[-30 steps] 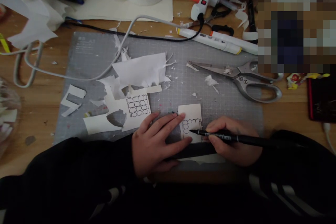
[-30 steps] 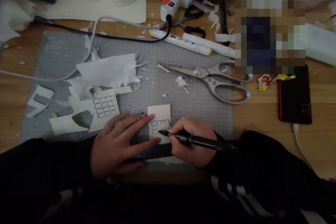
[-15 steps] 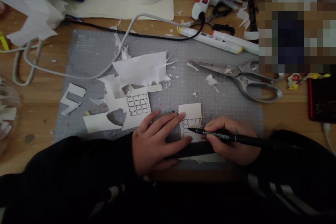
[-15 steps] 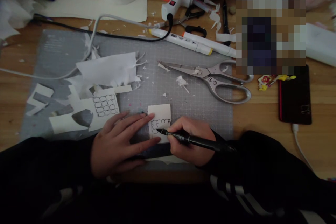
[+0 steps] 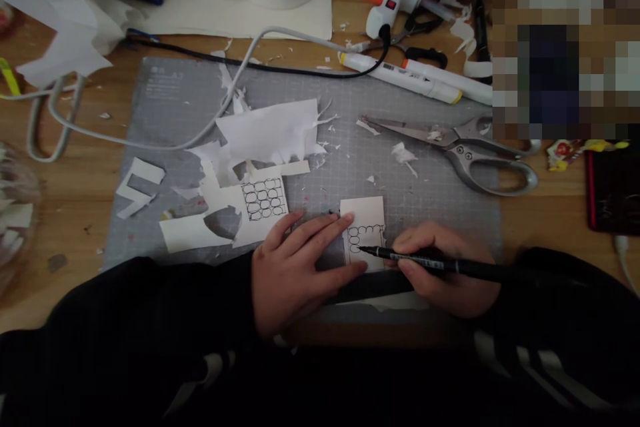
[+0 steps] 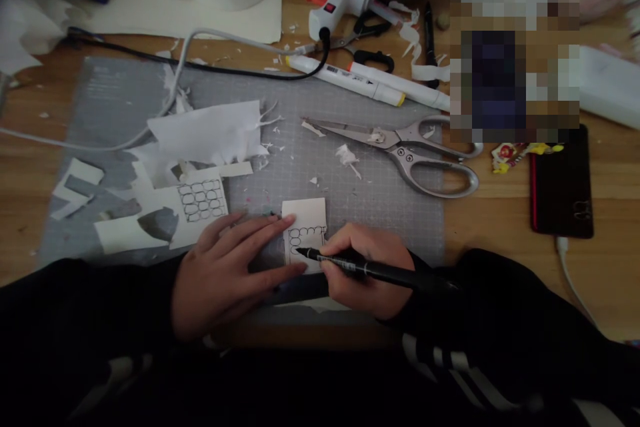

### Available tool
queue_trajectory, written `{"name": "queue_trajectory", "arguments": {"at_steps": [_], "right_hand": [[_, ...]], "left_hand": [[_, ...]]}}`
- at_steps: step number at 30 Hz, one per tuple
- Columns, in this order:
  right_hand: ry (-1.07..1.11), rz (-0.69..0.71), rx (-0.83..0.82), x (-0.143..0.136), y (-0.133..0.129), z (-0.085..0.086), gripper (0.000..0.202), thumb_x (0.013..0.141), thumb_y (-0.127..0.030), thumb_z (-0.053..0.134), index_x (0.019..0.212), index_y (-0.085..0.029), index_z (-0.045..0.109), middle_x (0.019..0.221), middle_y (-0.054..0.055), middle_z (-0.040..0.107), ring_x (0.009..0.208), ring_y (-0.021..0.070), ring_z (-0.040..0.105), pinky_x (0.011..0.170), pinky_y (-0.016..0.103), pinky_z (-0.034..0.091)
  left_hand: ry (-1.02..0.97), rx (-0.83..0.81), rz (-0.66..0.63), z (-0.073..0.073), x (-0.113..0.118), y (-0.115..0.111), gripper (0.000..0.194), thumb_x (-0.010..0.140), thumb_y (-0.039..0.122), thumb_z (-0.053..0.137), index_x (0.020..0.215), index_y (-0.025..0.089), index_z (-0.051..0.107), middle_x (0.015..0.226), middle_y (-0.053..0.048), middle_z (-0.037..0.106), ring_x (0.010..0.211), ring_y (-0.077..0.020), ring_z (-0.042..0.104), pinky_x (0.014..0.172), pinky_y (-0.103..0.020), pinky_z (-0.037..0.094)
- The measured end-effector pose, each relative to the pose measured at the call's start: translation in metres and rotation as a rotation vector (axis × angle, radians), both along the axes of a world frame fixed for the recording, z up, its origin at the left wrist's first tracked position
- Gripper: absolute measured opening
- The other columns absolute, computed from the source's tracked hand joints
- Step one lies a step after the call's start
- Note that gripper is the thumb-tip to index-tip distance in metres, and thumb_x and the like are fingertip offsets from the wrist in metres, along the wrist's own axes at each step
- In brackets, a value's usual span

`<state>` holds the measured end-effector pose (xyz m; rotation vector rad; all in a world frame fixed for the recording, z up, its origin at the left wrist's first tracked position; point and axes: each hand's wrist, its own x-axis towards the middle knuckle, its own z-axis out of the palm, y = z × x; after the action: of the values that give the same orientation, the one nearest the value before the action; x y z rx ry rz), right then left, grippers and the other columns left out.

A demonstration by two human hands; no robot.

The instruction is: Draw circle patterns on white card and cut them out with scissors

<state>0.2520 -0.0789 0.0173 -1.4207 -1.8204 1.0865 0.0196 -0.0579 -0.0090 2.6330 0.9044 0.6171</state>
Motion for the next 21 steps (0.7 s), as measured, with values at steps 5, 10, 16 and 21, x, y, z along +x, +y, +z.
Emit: {"name": "queue_trajectory", "arguments": {"at_steps": [5, 10, 16, 21], "right_hand": [[0.016, 0.018, 0.029, -0.002, -0.0042, 0.0045, 0.007, 0.077, -0.018, 0.055, 0.079, -0.023, 0.051, 0.064, -0.003, 0.066, 0.054, 0.0108, 0.064, 0.05, 0.021, 0.048], [-0.006, 0.016, 0.061, -0.0048, -0.0027, 0.0036, 0.006, 0.077, -0.017, 0.053, 0.079, -0.023, 0.051, 0.063, -0.002, 0.066, 0.054, 0.0098, 0.064, 0.05, 0.02, 0.048], [-0.021, 0.032, 0.067, -0.0045, -0.0032, 0.0003, 0.005, 0.077, -0.018, 0.052, 0.079, -0.023, 0.051, 0.063, -0.002, 0.066, 0.053, 0.0098, 0.063, 0.05, 0.02, 0.047], [-0.007, 0.025, 0.056, -0.005, -0.0063, -0.0036, 0.004, 0.078, -0.019, 0.053, 0.08, -0.023, 0.051, 0.063, -0.002, 0.066, 0.055, 0.0108, 0.063, 0.051, 0.021, 0.047]], "left_hand": [[0.096, -0.143, -0.102, 0.0069, -0.0067, 0.0038, 0.032, 0.083, 0.04, 0.061, 0.115, 0.038, 0.06, 0.145, -0.009, 0.043, 0.127, -0.0268, 0.044, 0.107, -0.049, 0.023], [0.111, -0.15, -0.115, 0.0089, -0.0074, 0.0047, 0.037, 0.08, 0.043, 0.063, 0.117, 0.038, 0.059, 0.145, -0.011, 0.042, 0.127, -0.0274, 0.044, 0.108, -0.049, 0.021], [0.112, -0.124, -0.106, 0.0073, -0.0074, 0.0039, 0.04, 0.078, 0.043, 0.066, 0.117, 0.041, 0.058, 0.145, -0.008, 0.042, 0.127, -0.026, 0.043, 0.108, -0.047, 0.023], [0.102, -0.101, -0.096, 0.005, -0.006, 0.0017, 0.036, 0.08, 0.041, 0.064, 0.116, 0.042, 0.058, 0.146, -0.006, 0.042, 0.126, -0.0261, 0.044, 0.108, -0.047, 0.023]]}}
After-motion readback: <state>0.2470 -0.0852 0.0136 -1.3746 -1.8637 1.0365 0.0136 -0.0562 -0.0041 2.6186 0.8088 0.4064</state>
